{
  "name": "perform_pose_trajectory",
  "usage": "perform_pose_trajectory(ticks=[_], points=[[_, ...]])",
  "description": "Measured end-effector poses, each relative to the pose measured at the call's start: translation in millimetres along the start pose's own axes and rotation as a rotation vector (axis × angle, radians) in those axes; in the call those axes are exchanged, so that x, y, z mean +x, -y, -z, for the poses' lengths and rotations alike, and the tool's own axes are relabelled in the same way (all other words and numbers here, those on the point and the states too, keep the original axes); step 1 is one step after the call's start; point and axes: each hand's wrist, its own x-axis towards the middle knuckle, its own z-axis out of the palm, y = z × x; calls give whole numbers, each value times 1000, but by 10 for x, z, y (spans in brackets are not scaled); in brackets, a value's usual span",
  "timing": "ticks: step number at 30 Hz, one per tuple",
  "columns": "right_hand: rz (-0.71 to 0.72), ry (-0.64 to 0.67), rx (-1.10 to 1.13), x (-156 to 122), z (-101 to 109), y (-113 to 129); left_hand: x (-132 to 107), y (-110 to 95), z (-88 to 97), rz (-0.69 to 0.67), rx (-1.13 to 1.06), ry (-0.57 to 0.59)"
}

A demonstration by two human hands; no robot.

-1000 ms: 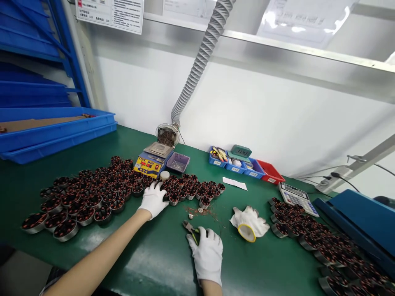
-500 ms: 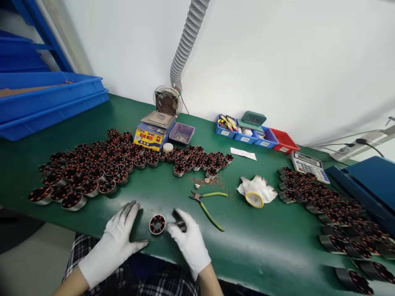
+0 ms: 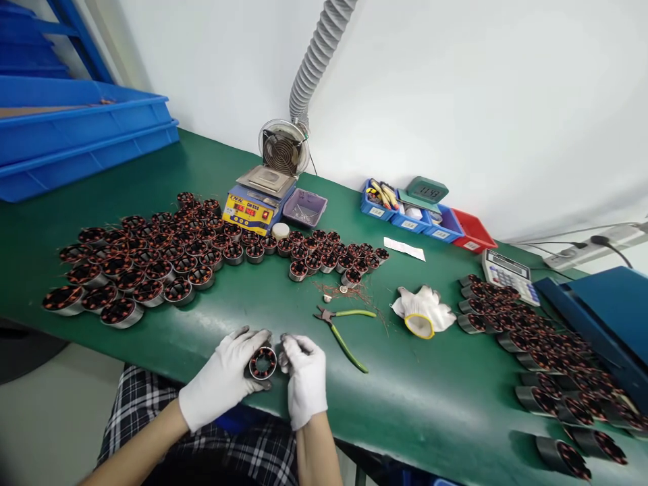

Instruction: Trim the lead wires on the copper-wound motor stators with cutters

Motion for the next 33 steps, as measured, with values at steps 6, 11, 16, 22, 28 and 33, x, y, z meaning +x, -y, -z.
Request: perform_pose_trajectory(ticks=[6,11,16,22,28,33], points=[[94,-172,214,68,336,181,14,-14,102,-25,-40,41],[19,189,-317,-70,125,53,14,-10,89,-50,-34,5],[113,80,-381,-142,-31,-95,11,-25,39,-46,-8,-75],[158,-56,-464,-243,121,-155,-6,-81,1,11,-36,-157],[51,-101,-370,-128,5,-28,16,-85,26,7,-49,-129],[122,-242,-195,26,86,154,9,-93,37,8,-55,-129]])
